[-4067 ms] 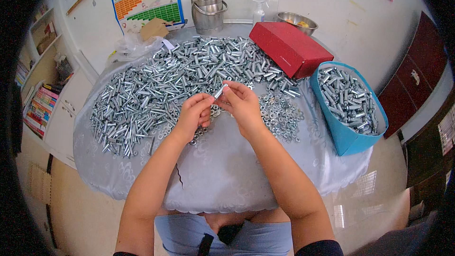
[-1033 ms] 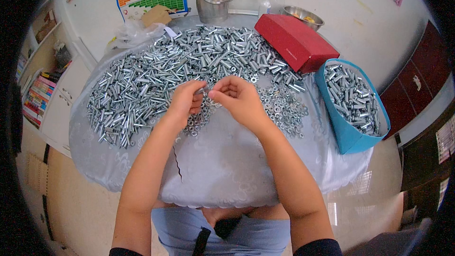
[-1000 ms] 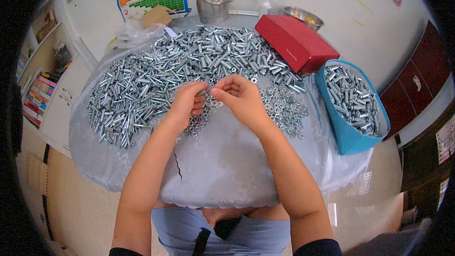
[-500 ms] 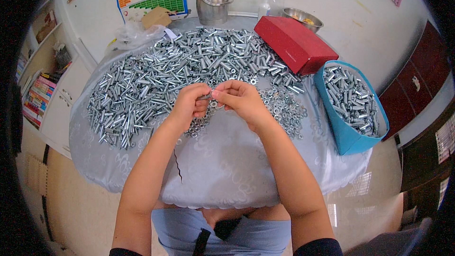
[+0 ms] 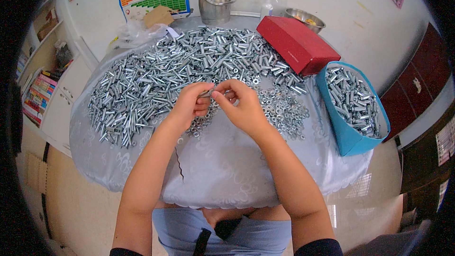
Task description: The person sits at a table covered with a large pile of metal bolts and washers. They repeatedly pick up a bolt and a washer, thread the washer onto the bolt, and place the assembled fastener into a blue container on the right side of the table.
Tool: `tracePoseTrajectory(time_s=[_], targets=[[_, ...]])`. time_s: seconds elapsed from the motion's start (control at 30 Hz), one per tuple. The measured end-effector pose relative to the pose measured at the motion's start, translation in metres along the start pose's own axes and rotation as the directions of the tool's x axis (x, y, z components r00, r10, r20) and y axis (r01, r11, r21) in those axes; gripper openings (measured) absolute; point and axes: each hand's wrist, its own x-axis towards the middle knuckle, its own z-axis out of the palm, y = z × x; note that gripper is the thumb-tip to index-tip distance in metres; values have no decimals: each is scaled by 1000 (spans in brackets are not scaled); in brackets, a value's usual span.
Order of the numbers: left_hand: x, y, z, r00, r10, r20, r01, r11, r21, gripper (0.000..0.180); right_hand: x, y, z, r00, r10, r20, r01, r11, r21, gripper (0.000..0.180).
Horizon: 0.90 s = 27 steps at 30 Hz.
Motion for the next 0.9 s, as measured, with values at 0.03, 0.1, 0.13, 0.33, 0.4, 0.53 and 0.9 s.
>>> tracePoseTrajectory(time_s=[0.03,0.1,0.13,0.33,0.4,0.53,0.9], targets=[[-1,2,1,1000,-18,7,18,1000,8,19,0,-1,0,1000,7,0,-7,1000,-2,15],[-1,0,1,1000,-21,8,21,1000,14,19,-1,-2,2,1000,20,0,-20,1000,-5,15],[-1,-1,0,1000,-26,9,26,1000,14,19,-2,-1,2,1000,28,-3,-28,1000,9,16],[3,-1,-5,995,-54,89,55,998,-10,19,-1,6,1,995,102,10,-102,992,78,17],[4,0,-6,995,-24,95,26,1000,-16,18,0,6,1,995,97,3,-97,992,83,17],[3,2,-10,999,2,52,5,993,-117,20,0,-5,2,990,134,-32,-129,986,109,15],[8,0,-15,998,33,-58,-45,976,-214,20,-13,5,-3,969,86,233,41,870,-491,16]])
